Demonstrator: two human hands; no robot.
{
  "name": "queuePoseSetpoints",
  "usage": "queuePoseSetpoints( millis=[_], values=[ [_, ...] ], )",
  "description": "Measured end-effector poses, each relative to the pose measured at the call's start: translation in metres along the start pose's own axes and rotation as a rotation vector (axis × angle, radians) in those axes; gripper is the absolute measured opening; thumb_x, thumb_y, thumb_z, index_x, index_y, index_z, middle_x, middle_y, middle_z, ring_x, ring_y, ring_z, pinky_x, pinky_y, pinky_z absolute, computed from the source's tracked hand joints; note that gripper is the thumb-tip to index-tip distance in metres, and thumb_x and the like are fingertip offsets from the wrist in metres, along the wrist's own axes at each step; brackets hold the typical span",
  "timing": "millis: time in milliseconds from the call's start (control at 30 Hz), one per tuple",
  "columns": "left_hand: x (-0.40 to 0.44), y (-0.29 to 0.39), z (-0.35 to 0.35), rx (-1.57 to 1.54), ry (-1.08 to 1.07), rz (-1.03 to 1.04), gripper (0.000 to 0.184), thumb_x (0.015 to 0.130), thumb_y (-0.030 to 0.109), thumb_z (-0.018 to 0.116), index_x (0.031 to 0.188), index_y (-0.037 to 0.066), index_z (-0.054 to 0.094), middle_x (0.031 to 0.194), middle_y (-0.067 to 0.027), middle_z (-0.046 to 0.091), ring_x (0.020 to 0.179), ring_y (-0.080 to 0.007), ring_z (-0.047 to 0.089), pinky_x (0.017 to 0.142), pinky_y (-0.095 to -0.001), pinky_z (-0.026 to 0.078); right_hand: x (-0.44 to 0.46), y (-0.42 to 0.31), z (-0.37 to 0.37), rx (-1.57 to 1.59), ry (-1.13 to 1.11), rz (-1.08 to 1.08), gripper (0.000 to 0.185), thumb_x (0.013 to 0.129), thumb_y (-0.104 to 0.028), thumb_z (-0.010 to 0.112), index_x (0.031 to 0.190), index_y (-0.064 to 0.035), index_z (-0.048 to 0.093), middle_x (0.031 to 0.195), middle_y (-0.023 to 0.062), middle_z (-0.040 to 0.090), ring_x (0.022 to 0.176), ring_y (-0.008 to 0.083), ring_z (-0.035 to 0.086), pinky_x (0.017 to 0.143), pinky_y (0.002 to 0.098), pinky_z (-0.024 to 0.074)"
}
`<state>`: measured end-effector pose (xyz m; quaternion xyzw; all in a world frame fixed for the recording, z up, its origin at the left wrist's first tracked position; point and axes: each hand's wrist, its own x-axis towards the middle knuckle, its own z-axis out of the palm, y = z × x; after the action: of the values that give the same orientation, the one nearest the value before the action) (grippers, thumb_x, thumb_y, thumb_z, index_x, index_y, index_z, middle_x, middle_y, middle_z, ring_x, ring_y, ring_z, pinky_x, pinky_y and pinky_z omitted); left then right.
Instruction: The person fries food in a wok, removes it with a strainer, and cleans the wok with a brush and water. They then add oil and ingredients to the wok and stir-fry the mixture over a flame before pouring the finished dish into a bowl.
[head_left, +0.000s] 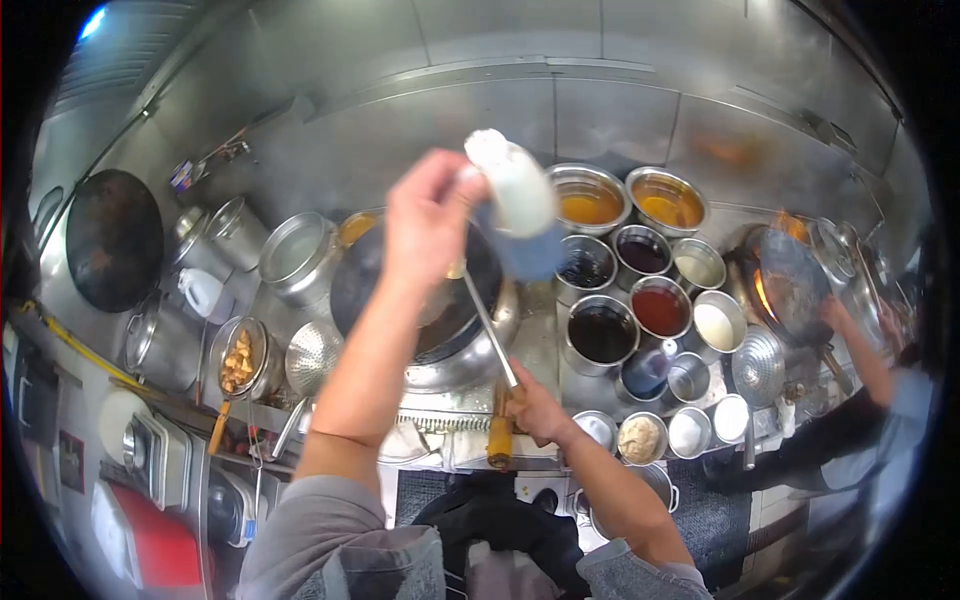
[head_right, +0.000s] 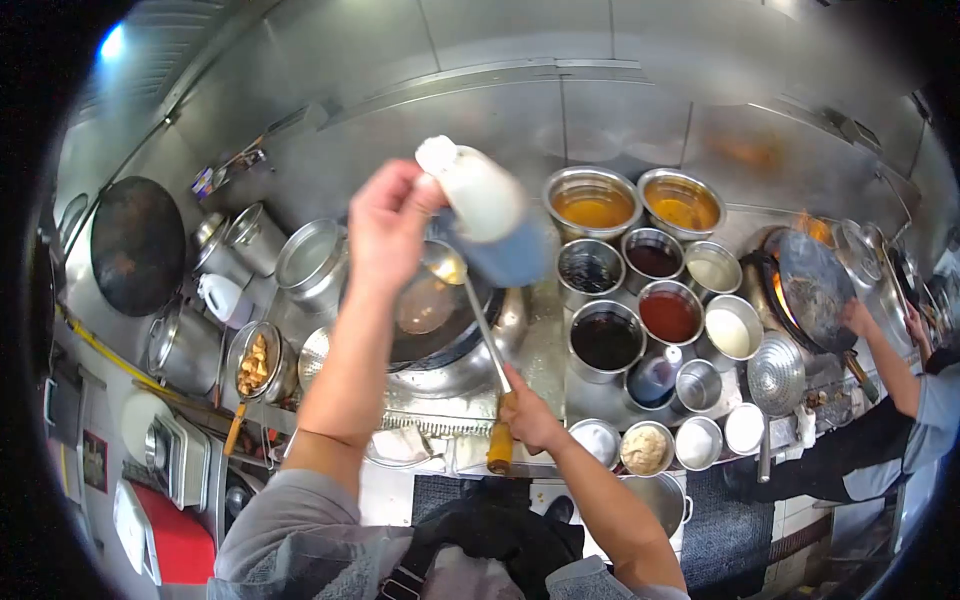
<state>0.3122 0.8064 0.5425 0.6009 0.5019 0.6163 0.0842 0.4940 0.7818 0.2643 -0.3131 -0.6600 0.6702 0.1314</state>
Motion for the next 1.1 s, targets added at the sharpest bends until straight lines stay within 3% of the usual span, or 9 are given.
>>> queuePoseSetpoints(
  millis=[67,200,300,367,500,833,933,1000,1100],
  values=[
    [0.019,-0.008,-0.049,0.256,0.011,0.009,0.009,0.086,0.008,0.065,0.094,0.004,0.065,0.077,-0.0082,0.069,0.069,-0.0173,0.065,0.065,-0.0305,0.051,0.002,-0.011,0.004,0.098,-0.012,-0.002,0.08,0.087,0.003,0.051,0.154,-0.0144,0.011,0.081,0.0032,0.053,0.052,0.0106,0.046,0.046,0.0278,0.0409],
    [0.03,-0.089,-0.118,1.014,-0.541,-0.157,0.018,0.082,0.021,0.066,0.094,0.008,0.068,0.091,-0.0144,0.07,0.087,-0.0335,0.067,0.078,-0.0424,0.053,-0.014,-0.051,0.017,0.103,0.057,0.076,0.082,0.085,0.005,0.049,0.154,-0.0158,0.011,0.075,0.004,0.051,0.05,0.0123,0.045,0.046,0.029,0.0407],
    [0.021,-0.156,-0.142,1.125,-0.657,-0.313,0.023,0.081,0.024,0.068,0.1,0.011,0.07,0.1,-0.0157,0.069,0.098,-0.033,0.066,0.084,-0.0445,0.052,-0.026,-0.054,0.023,0.382,-0.057,0.111,0.082,0.084,0.006,0.05,0.154,-0.0145,0.013,0.078,0.0077,0.053,0.048,0.0135,0.047,0.046,0.0274,0.0412],
    [0.011,-0.196,-0.142,1.269,-0.961,-0.364,0.028,0.08,0.023,0.069,0.105,0.011,0.07,0.109,-0.0156,0.068,0.104,-0.0326,0.064,0.088,-0.0437,0.052,-0.035,-0.064,0.035,0.491,-0.081,0.148,0.082,0.085,0.005,0.052,0.154,-0.0166,0.014,0.077,0.0069,0.052,0.048,0.0129,0.047,0.046,0.0263,0.0404],
    [-0.007,-0.247,-0.132,1.242,-1.128,-0.432,0.036,0.08,0.025,0.073,0.111,0.005,0.068,0.117,-0.0156,0.065,0.11,-0.0325,0.062,0.091,-0.0438,0.052,-0.04,-0.071,0.058,0.696,-0.121,0.19,0.083,0.085,0.006,0.052,0.154,-0.0177,0.013,0.08,0.0095,0.052,0.048,0.0135,0.046,0.045,0.0257,0.0398],
    [-0.01,-0.25,-0.159,1.312,-1.084,-0.494,0.031,0.087,0.018,0.063,0.116,0.009,0.067,0.124,-0.0125,0.063,0.113,-0.029,0.062,0.091,-0.0431,0.052,-0.017,-0.083,0.079,0.66,-0.129,0.195,0.082,0.087,0.003,0.053,0.154,-0.0197,0.012,0.076,0.0082,0.052,0.05,0.0134,0.047,0.047,0.0259,0.0391],
    [-0.013,-0.258,-0.154,1.341,-1.024,-0.374,0.031,0.09,0.015,0.055,0.119,0.01,0.066,0.124,-0.0108,0.063,0.115,-0.0282,0.061,0.09,-0.0422,0.052,-0.007,-0.089,0.084,0.672,-0.124,0.201,0.082,0.087,0.003,0.054,0.154,-0.0191,0.013,0.076,0.0076,0.053,0.05,0.0132,0.046,0.047,0.0253,0.0391],
    [-0.015,-0.251,-0.153,1.372,-1.136,-0.418,0.031,0.092,0.015,0.053,0.119,0.01,0.066,0.125,-0.0101,0.063,0.115,-0.0283,0.061,0.09,-0.0417,0.053,-0.004,-0.091,0.085,0.641,-0.121,0.195,0.083,0.086,0.003,0.054,0.154,-0.019,0.012,0.076,0.0082,0.052,0.05,0.0135,0.046,0.047,0.0254,0.0392],
    [-0.014,-0.264,-0.162,1.337,-1.024,-0.395,0.027,0.085,0.014,0.06,0.109,0.007,0.07,0.117,-0.0137,0.066,0.108,-0.0288,0.064,0.087,-0.042,0.053,-0.003,-0.087,0.082,0.645,-0.125,0.195,0.084,0.086,0.004,0.054,0.154,-0.0191,0.011,0.076,0.0086,0.052,0.049,0.0137,0.046,0.047,0.0257,0.0395]
  ],
)
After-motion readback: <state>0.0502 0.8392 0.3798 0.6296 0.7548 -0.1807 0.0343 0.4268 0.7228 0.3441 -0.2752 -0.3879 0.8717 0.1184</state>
